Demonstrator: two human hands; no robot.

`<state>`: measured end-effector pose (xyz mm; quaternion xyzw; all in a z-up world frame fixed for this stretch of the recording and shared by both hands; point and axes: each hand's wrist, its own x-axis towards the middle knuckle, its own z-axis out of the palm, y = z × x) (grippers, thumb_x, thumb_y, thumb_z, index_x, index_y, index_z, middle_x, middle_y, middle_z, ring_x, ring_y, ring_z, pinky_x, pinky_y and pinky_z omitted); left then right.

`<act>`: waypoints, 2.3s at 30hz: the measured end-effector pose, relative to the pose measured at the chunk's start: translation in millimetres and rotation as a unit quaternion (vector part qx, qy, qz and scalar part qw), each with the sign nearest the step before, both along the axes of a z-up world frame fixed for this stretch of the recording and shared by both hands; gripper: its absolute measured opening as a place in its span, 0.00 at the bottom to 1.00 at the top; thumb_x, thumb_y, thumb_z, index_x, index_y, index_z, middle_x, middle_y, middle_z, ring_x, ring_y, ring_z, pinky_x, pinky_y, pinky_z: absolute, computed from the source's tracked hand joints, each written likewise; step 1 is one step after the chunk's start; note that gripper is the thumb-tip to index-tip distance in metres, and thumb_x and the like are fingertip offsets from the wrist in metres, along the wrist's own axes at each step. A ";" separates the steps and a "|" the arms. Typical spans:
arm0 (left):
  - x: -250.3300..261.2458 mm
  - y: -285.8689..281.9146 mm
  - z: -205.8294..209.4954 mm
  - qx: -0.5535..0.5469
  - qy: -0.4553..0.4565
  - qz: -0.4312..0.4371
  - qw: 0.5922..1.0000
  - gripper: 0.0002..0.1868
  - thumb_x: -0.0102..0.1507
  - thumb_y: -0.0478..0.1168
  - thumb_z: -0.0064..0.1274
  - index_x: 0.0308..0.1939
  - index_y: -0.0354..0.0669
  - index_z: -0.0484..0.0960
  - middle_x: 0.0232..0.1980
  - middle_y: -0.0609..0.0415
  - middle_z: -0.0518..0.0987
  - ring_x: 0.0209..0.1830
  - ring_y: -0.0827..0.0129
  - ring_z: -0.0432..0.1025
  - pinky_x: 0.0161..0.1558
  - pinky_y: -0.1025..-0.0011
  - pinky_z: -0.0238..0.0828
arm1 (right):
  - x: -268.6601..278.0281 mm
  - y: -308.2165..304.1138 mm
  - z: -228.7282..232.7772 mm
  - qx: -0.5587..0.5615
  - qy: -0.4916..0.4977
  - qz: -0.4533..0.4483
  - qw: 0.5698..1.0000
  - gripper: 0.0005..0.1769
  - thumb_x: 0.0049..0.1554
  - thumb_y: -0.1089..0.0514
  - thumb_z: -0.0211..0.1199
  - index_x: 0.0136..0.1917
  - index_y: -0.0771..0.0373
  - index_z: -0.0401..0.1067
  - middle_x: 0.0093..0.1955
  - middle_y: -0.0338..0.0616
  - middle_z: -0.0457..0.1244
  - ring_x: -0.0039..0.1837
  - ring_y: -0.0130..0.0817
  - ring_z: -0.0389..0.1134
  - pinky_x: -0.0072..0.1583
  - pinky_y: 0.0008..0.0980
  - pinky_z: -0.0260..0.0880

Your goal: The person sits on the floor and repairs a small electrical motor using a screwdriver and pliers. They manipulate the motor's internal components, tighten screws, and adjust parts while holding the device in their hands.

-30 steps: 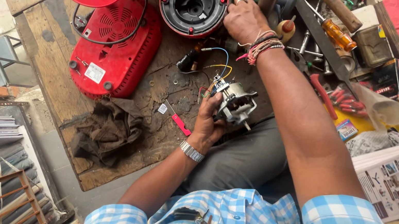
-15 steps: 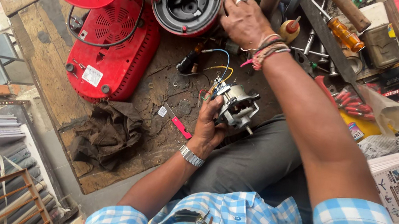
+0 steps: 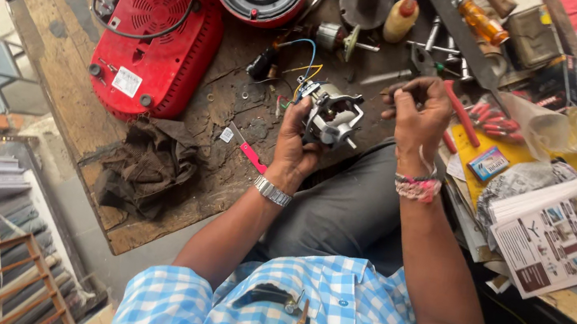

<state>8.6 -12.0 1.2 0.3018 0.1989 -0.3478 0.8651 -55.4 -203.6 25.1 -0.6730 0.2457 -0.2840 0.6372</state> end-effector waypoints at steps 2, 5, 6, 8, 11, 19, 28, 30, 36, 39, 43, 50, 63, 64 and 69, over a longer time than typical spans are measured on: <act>-1.4 3.1 1.3 -0.005 0.005 -0.004 1.000 0.20 0.61 0.51 0.62 0.53 0.53 0.75 0.46 0.57 0.81 0.36 0.68 0.80 0.25 0.77 0.76 | -11.3 -1.5 1.7 -0.084 0.087 -0.011 0.993 0.05 0.60 0.71 0.60 0.50 0.66 0.71 0.45 0.46 0.69 0.44 0.30 0.73 0.42 0.29 0.78; 0.6 1.0 -3.9 0.012 0.012 -0.002 1.000 0.20 0.60 0.52 0.62 0.51 0.53 0.76 0.44 0.57 0.82 0.36 0.68 0.81 0.26 0.74 0.77 | -13.6 -7.3 5.2 -0.224 0.200 0.039 0.953 0.13 0.54 0.68 0.65 0.53 0.64 0.75 0.47 0.50 0.67 0.46 0.40 0.72 0.47 0.37 0.76; 1.6 0.6 -7.4 0.012 0.014 -0.003 1.000 0.20 0.61 0.52 0.63 0.51 0.52 0.76 0.44 0.57 0.81 0.35 0.68 0.80 0.26 0.73 0.78 | -14.2 -6.1 4.8 -0.318 0.203 0.083 0.922 0.16 0.52 0.68 0.68 0.54 0.64 0.76 0.49 0.53 0.65 0.49 0.46 0.70 0.50 0.43 0.74; 2.2 -0.6 -12.4 0.007 0.000 -0.014 1.000 0.21 0.61 0.54 0.64 0.51 0.51 0.78 0.43 0.56 0.82 0.34 0.68 0.79 0.24 0.74 0.75 | -10.3 -2.4 1.8 -0.425 0.229 0.144 0.864 0.19 0.48 0.66 0.70 0.55 0.62 0.77 0.52 0.57 0.63 0.54 0.55 0.68 0.54 0.49 0.71; -1.0 3.5 -14.1 0.014 -0.009 -0.025 1.000 0.23 0.58 0.56 0.64 0.52 0.53 0.80 0.43 0.57 0.84 0.35 0.68 0.80 0.23 0.74 0.73 | -5.5 10.2 -10.6 -0.459 0.296 0.201 0.813 0.16 0.52 0.62 0.66 0.55 0.59 0.78 0.55 0.57 0.62 0.57 0.60 0.66 0.56 0.53 0.69; 4.4 2.9 -6.6 -0.027 0.023 -0.032 0.999 0.27 0.59 0.55 0.62 0.56 0.44 0.79 0.50 0.52 0.83 0.45 0.61 0.80 0.46 0.58 0.83 | -11.7 -4.9 2.3 -0.537 0.324 0.295 0.721 0.10 0.57 0.60 0.61 0.50 0.58 0.80 0.54 0.52 0.64 0.60 0.54 0.67 0.58 0.50 0.69; 6.2 5.8 -13.7 -0.047 0.022 -0.021 0.998 0.29 0.62 0.56 0.63 0.59 0.41 0.80 0.53 0.48 0.84 0.49 0.58 0.80 0.47 0.62 0.78 | -5.6 -4.2 0.1 -0.638 0.255 0.190 0.701 0.08 0.56 0.56 0.62 0.48 0.51 0.80 0.53 0.44 0.63 0.63 0.47 0.62 0.61 0.50 0.63; 6.5 7.3 -16.8 -0.033 0.038 -0.016 0.999 0.28 0.61 0.56 0.63 0.57 0.41 0.79 0.52 0.49 0.83 0.49 0.58 0.79 0.49 0.57 0.79 | -3.3 -0.4 -5.0 -0.668 0.242 0.205 0.674 0.07 0.58 0.56 0.61 0.46 0.50 0.80 0.52 0.42 0.63 0.63 0.44 0.63 0.61 0.47 0.63; 5.3 2.5 -6.1 -0.026 0.036 -0.027 0.999 0.28 0.58 0.56 0.63 0.55 0.44 0.79 0.50 0.49 0.83 0.49 0.57 0.80 0.50 0.51 0.81 | -1.0 -3.5 -4.6 -0.661 0.263 0.213 0.670 0.07 0.59 0.57 0.60 0.44 0.53 0.79 0.50 0.42 0.64 0.60 0.43 0.64 0.58 0.42 0.65; 7.6 4.3 -5.9 -0.028 0.035 -0.019 0.999 0.29 0.58 0.57 0.63 0.56 0.46 0.80 0.51 0.50 0.83 0.50 0.57 0.79 0.51 0.51 0.79 | -2.1 -2.9 -4.4 -0.660 0.260 0.114 0.696 0.06 0.59 0.55 0.63 0.45 0.57 0.77 0.47 0.44 0.65 0.55 0.45 0.66 0.54 0.43 0.67; 11.3 1.8 -7.8 -0.025 0.040 -0.012 0.999 0.28 0.58 0.58 0.63 0.56 0.48 0.79 0.53 0.52 0.82 0.52 0.58 0.77 0.53 0.51 0.78 | -10.5 -2.7 7.2 -0.506 0.197 -0.015 0.840 0.11 0.57 0.56 0.71 0.50 0.63 0.74 0.42 0.48 0.68 0.44 0.47 0.70 0.47 0.45 0.70; 7.0 -1.5 -6.2 0.005 0.020 -0.028 0.999 0.28 0.58 0.59 0.63 0.54 0.48 0.80 0.49 0.52 0.83 0.46 0.61 0.80 0.45 0.54 0.81 | -49.6 46.4 40.9 -0.219 -0.046 0.010 0.975 0.08 0.59 0.66 0.68 0.52 0.66 0.73 0.43 0.42 0.69 0.43 0.27 0.71 0.45 0.26 0.70; 3.7 -1.5 -0.5 0.042 -0.009 -0.010 0.999 0.25 0.58 0.57 0.64 0.52 0.53 0.77 0.47 0.56 0.81 0.41 0.66 0.79 0.35 0.64 0.80 | -52.3 72.9 50.4 -0.140 0.013 0.032 0.990 0.10 0.61 0.64 0.71 0.55 0.68 0.78 0.43 0.40 0.71 0.43 0.20 0.69 0.43 0.22 0.68; 3.3 -1.7 1.6 0.049 -0.008 -0.009 0.999 0.24 0.57 0.57 0.64 0.52 0.53 0.77 0.46 0.56 0.81 0.41 0.66 0.79 0.35 0.63 0.80 | -51.9 72.1 51.4 -0.152 0.018 0.036 0.988 0.10 0.61 0.64 0.71 0.55 0.68 0.78 0.42 0.41 0.71 0.43 0.20 0.69 0.43 0.22 0.68; 3.0 -2.6 9.9 0.056 -0.001 -0.012 0.998 0.27 0.56 0.57 0.63 0.54 0.53 0.75 0.47 0.55 0.81 0.42 0.65 0.80 0.37 0.59 0.84 | -49.8 67.7 73.8 -0.262 -0.001 0.088 0.961 0.09 0.60 0.66 0.69 0.55 0.67 0.78 0.48 0.46 0.71 0.50 0.34 0.72 0.50 0.30 0.73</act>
